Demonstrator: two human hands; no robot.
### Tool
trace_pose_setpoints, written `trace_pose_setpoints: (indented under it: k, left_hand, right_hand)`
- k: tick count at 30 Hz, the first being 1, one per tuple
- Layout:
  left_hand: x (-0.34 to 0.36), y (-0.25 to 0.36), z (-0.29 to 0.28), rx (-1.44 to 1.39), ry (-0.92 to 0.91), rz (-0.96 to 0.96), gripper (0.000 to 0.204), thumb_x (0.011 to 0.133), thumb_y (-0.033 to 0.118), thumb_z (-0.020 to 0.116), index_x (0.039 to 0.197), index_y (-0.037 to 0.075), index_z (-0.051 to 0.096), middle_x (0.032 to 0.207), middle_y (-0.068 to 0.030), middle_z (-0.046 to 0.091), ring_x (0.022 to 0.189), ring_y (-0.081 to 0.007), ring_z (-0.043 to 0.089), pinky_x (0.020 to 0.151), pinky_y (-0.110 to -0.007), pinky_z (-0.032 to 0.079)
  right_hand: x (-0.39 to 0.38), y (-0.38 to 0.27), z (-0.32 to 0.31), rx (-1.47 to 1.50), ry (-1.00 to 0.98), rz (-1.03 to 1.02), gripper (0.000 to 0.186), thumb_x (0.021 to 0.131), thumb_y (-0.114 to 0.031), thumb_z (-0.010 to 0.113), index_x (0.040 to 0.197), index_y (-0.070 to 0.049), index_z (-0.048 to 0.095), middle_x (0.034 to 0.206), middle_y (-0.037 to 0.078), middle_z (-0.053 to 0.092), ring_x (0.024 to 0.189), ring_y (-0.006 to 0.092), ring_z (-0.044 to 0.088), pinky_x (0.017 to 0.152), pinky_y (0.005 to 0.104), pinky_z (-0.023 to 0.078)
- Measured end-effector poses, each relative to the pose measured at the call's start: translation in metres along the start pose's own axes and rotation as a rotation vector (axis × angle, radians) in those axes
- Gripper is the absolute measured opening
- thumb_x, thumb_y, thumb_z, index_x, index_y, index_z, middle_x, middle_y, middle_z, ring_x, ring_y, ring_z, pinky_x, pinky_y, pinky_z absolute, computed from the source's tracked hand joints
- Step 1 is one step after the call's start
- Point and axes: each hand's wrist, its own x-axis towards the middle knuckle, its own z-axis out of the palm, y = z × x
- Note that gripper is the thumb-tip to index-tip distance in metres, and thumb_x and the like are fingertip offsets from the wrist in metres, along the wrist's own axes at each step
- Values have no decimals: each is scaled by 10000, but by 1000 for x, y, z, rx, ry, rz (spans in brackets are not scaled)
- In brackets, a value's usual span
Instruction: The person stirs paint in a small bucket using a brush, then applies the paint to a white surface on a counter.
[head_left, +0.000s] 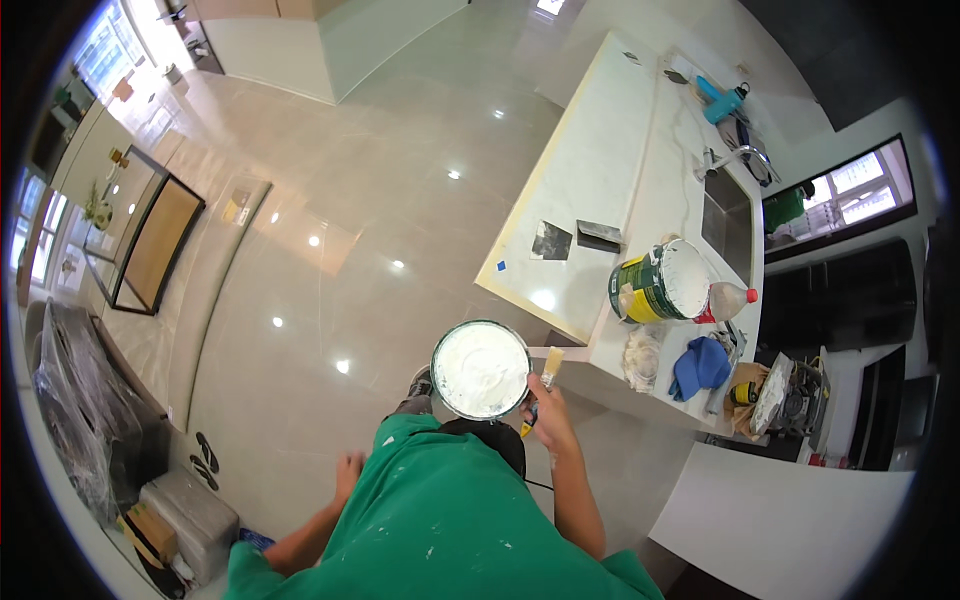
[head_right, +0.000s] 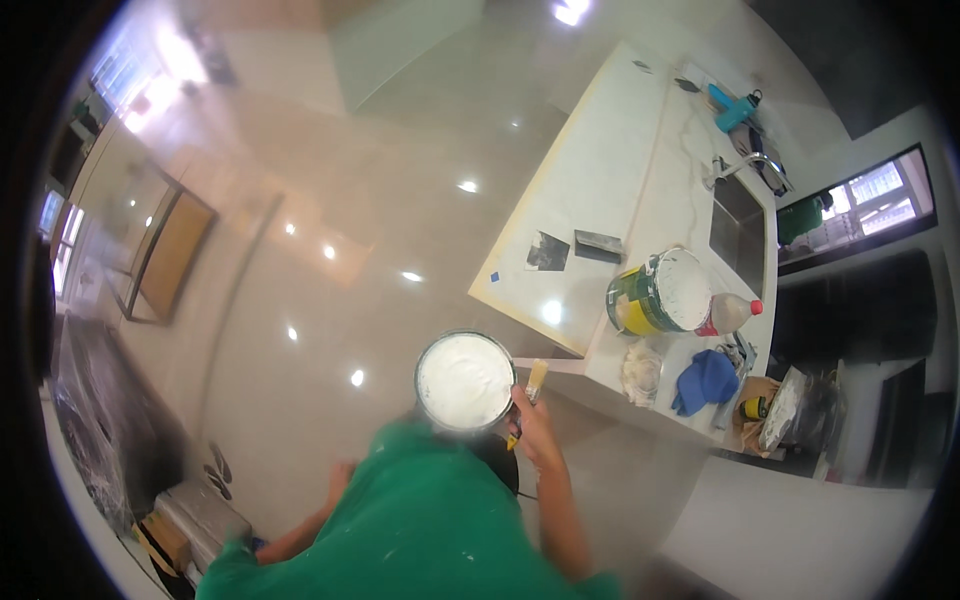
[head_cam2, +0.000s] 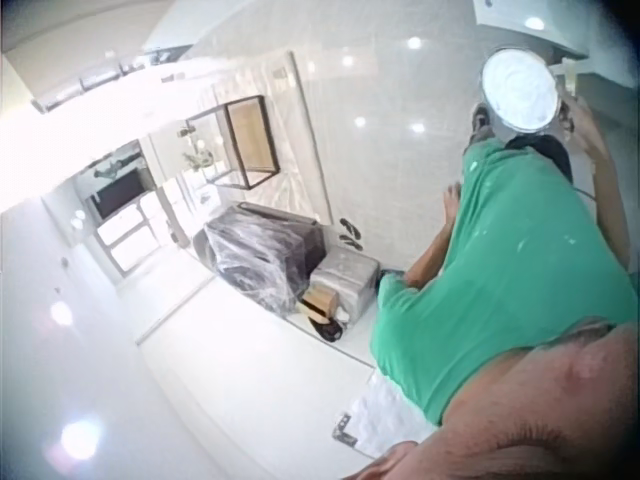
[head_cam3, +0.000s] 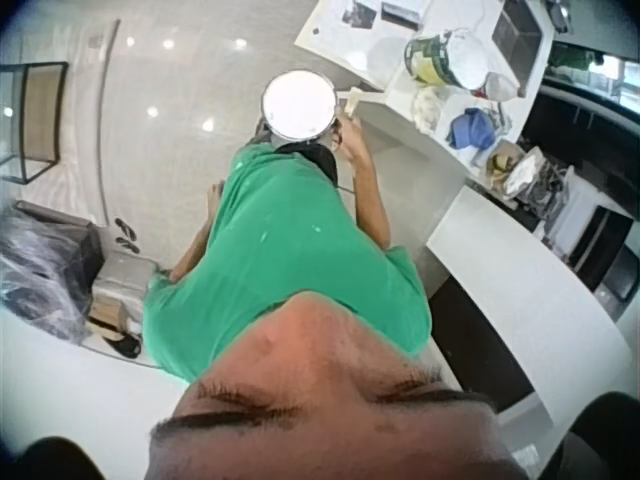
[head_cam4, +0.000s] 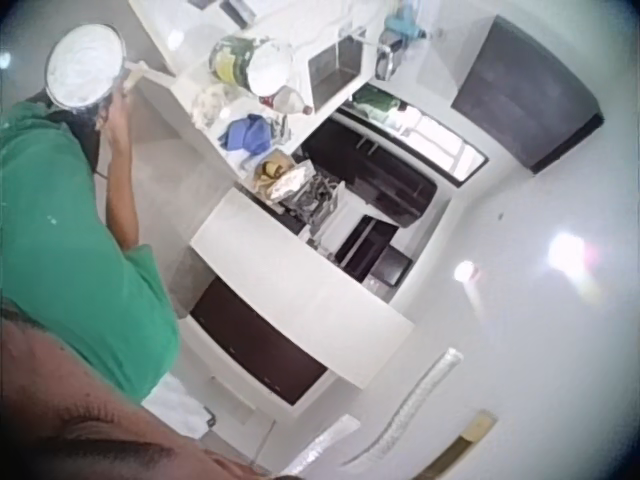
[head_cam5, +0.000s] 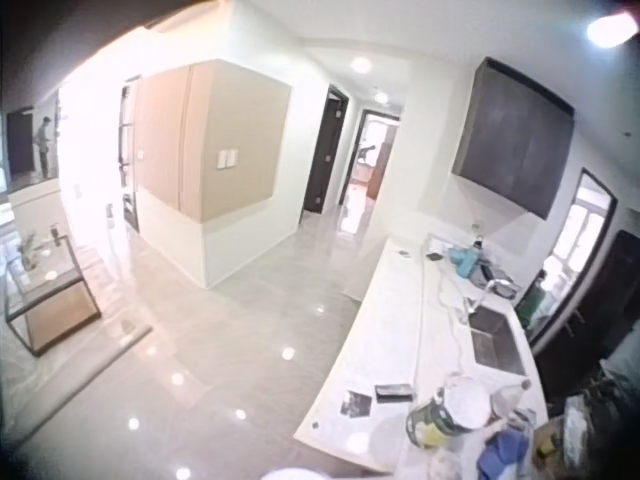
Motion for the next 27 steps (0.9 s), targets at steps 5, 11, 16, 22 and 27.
trace_pose_setpoints:
  k: [5,11,16,22,27]
  left_hand:
    - [-18,-84,-33,-231,-130,-423,427,1066,433,532,1113,15,608,1031,-129,640,947,-198,624,830,-367,532]
    - [-35,-98,-36,-343,-227,-425,422,1064,427,536,1114,16,613,1036,-129,645,953,-198,628,838,-368,534]
    - [-46,-107,-28,-387,-278,-432,418,1063,423,538,1114,16,618,1040,-128,650,957,-197,632,844,-368,536]
    - [-65,-104,-18,-419,-299,-463,414,1061,418,542,1114,16,623,1045,-128,655,963,-197,636,852,-368,539]
    - [-73,-107,-11,-420,-315,-476,410,1059,414,544,1115,17,627,1049,-128,660,967,-196,639,859,-369,541]
  right_hand:
    - [24,32,-12,12,55,144,271,1048,-349,623,1003,-83,643,789,-22,584,656,88,514,529,250,376]
    - [61,56,-27,-278,-8,306,319,1034,-424,621,1061,-115,692,860,-47,680,720,92,602,623,267,475]
    - [99,73,-24,-248,-218,413,356,1068,-368,564,1196,-49,654,1028,59,741,895,169,707,799,331,581]
    - [116,97,-21,-299,-271,651,332,1052,-314,602,1217,-27,637,1060,96,748,910,193,725,838,330,591]
    - [138,111,-30,-314,-420,727,336,1049,-323,605,1212,-30,632,1050,91,748,891,187,725,787,310,587]
